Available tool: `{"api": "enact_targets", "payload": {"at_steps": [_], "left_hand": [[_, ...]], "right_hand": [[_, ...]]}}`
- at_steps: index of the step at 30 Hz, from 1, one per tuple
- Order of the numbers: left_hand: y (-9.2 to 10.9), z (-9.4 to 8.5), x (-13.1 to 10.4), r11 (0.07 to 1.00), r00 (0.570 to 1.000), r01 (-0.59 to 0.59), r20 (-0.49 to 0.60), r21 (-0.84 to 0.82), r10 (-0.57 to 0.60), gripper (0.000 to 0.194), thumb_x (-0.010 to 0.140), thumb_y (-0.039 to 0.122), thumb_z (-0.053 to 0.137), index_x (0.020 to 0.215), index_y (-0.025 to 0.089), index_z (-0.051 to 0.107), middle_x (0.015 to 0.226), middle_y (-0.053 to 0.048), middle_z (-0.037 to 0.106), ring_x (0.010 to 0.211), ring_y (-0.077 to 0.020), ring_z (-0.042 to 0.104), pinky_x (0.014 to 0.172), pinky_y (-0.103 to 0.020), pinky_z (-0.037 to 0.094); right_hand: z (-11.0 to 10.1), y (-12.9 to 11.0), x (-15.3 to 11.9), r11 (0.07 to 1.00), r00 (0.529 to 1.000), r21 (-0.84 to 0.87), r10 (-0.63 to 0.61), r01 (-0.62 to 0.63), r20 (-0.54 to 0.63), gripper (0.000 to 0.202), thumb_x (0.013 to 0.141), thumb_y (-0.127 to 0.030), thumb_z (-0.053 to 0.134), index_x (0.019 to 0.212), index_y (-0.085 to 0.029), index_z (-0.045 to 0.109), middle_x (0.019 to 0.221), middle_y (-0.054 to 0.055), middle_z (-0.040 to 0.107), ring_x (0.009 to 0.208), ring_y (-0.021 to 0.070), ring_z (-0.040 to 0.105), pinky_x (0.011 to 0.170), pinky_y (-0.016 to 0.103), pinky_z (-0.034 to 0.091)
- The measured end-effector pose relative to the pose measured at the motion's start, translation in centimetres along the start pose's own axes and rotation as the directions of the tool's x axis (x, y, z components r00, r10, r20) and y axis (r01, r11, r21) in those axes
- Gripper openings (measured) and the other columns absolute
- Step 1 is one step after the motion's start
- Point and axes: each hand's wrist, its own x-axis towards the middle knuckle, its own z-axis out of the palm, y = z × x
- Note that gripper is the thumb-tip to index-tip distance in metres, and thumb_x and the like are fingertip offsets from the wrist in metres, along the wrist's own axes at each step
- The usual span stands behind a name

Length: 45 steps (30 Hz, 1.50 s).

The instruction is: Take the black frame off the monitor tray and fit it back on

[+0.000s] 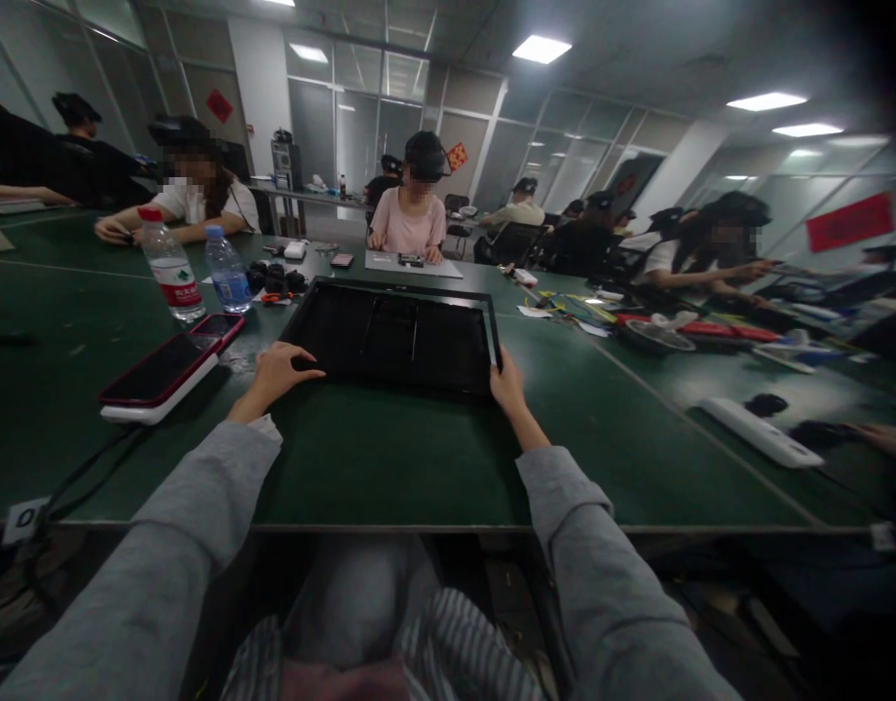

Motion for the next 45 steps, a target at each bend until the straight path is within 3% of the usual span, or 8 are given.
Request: {"api": "enact_targets", "payload": {"at_steps": [7,10,13,16,20,24,36,45], "left_hand": [[-1.2,-0.3,-0.2,1.0,1.0,-0.014,0.003,0.017,0.014,0.037,0.08,0.06,0.083,0.096,0.027,0.08,0.116,-0.009,0.076,0.13,-0.0348,0.055,0.112,-0.053,0.041],[-1.8,0.2,0.1,1.0,0.997,-0.02,-0.068,0.001,0.02,0.034,0.086,0.059,0.078,0.1,0.027,0.081,0.131,-0.009,0.071,0.137,-0.0351,0.051,0.118,-0.056,0.037],[-2.5,0.9,0.6,0.995,0.968,0.081,-0.235,-0.057,-0.093,0.046,0.093,0.051,0.071,0.13,0.024,0.074,0.156,-0.014,0.055,0.149,-0.0354,0.045,0.122,-0.054,0.036],[-3.1,1.2,1.1,0.962,0.939,0.228,-0.226,-0.152,-0.258,0.059,0.096,0.039,0.067,0.147,0.012,0.062,0.154,-0.02,0.058,0.144,-0.0334,0.052,0.12,-0.048,0.041],[-3.4,0.9,1.5,0.923,0.913,0.331,-0.18,-0.194,-0.365,0.052,0.094,0.027,0.063,0.144,0.012,0.065,0.138,-0.016,0.071,0.127,-0.03,0.066,0.113,-0.042,0.049],[-3.4,0.5,1.7,0.911,0.9,0.375,-0.166,-0.172,-0.402,0.048,0.092,0.027,0.064,0.137,0.013,0.071,0.133,-0.015,0.075,0.122,-0.0295,0.07,0.108,-0.04,0.052],[-2.2,0.5,1.6,0.912,0.896,0.41,-0.181,-0.014,-0.406,0.045,0.099,0.031,0.057,0.137,0.011,0.071,0.134,-0.019,0.074,0.125,-0.0332,0.069,0.107,-0.043,0.05],[-1.6,0.2,1.3,0.902,0.885,0.43,-0.183,-0.026,-0.428,0.044,0.099,0.031,0.055,0.136,0.011,0.069,0.133,-0.021,0.074,0.123,-0.0343,0.069,0.104,-0.044,0.051]], "right_hand": [[0.6,-0.6,-0.9,0.998,0.999,-0.042,0.043,-0.043,0.014,0.068,0.098,-0.033,0.039,0.161,-0.008,0.045,0.148,0.023,0.062,0.144,0.0346,0.054,0.121,0.057,0.044],[0.6,-0.4,-1.0,0.997,0.996,-0.031,0.074,-0.073,0.042,0.069,0.094,-0.028,0.041,0.16,-0.008,0.047,0.152,0.022,0.06,0.146,0.0346,0.053,0.122,0.057,0.043],[0.5,-0.3,-1.0,0.994,0.991,-0.045,0.106,-0.103,0.079,0.069,0.091,-0.025,0.044,0.157,-0.006,0.05,0.156,0.021,0.056,0.148,0.0339,0.052,0.125,0.054,0.041],[0.4,-0.3,-1.0,0.992,0.987,-0.038,0.121,-0.118,0.102,0.069,0.089,-0.025,0.049,0.156,-0.007,0.05,0.156,0.021,0.057,0.147,0.0345,0.054,0.127,0.053,0.039],[0.4,-0.2,-1.0,0.991,0.987,0.01,0.131,-0.132,0.098,0.07,0.087,-0.028,0.056,0.154,-0.009,0.051,0.149,0.022,0.062,0.14,0.0374,0.059,0.125,0.058,0.04],[0.6,0.1,-0.8,0.986,0.989,0.093,0.128,-0.135,0.077,0.065,0.086,-0.033,0.058,0.149,-0.014,0.054,0.137,0.021,0.069,0.133,0.0388,0.063,0.119,0.064,0.044],[0.4,-0.8,-0.4,0.992,0.991,0.037,0.118,-0.12,0.061,0.062,0.091,-0.035,0.052,0.148,-0.012,0.055,0.139,0.022,0.068,0.133,0.0414,0.062,0.118,0.065,0.043],[0.0,-0.5,-0.1,0.997,0.998,0.06,0.055,-0.056,0.015,0.062,0.092,-0.033,0.048,0.151,-0.013,0.055,0.14,0.021,0.068,0.133,0.039,0.063,0.117,0.063,0.045]]}}
